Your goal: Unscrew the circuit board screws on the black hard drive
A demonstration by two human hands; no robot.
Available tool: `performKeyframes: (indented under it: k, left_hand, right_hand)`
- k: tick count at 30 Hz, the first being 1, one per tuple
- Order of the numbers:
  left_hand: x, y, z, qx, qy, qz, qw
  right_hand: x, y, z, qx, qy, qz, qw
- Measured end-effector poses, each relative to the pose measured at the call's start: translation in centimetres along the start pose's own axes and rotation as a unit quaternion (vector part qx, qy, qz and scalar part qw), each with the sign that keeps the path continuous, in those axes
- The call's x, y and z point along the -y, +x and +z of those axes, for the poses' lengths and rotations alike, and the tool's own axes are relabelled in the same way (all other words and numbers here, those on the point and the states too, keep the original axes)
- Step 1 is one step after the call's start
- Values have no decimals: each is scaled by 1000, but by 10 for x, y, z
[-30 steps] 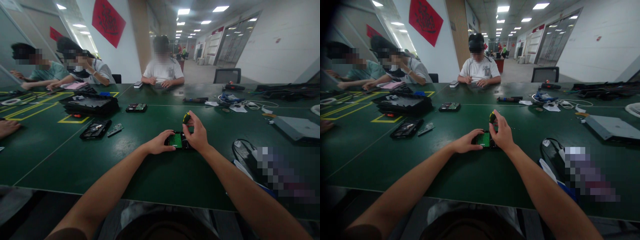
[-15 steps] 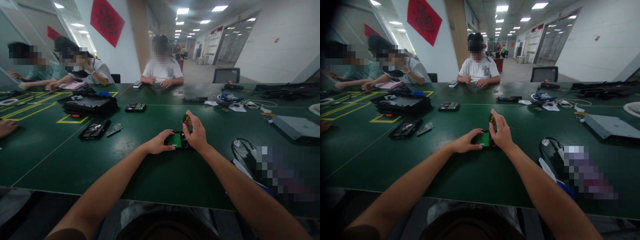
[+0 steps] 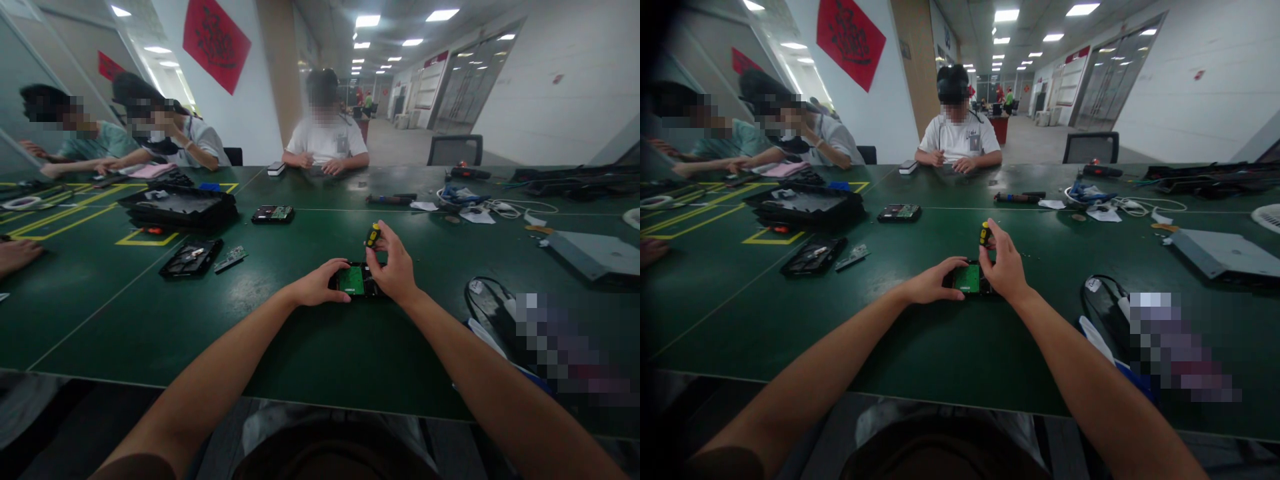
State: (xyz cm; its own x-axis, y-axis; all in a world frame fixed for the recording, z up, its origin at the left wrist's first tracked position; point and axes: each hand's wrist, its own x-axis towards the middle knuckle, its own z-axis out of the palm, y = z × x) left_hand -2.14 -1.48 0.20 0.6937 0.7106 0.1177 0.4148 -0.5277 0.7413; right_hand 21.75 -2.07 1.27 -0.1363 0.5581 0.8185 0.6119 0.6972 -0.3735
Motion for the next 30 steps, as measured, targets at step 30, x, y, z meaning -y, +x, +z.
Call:
performKeyframes:
  k: [30]
  left_hand:
    - [0,0,-6,22,-1,-5,1000]
  right_hand:
    - [1,1,-1,-3,-9,-7,1000]
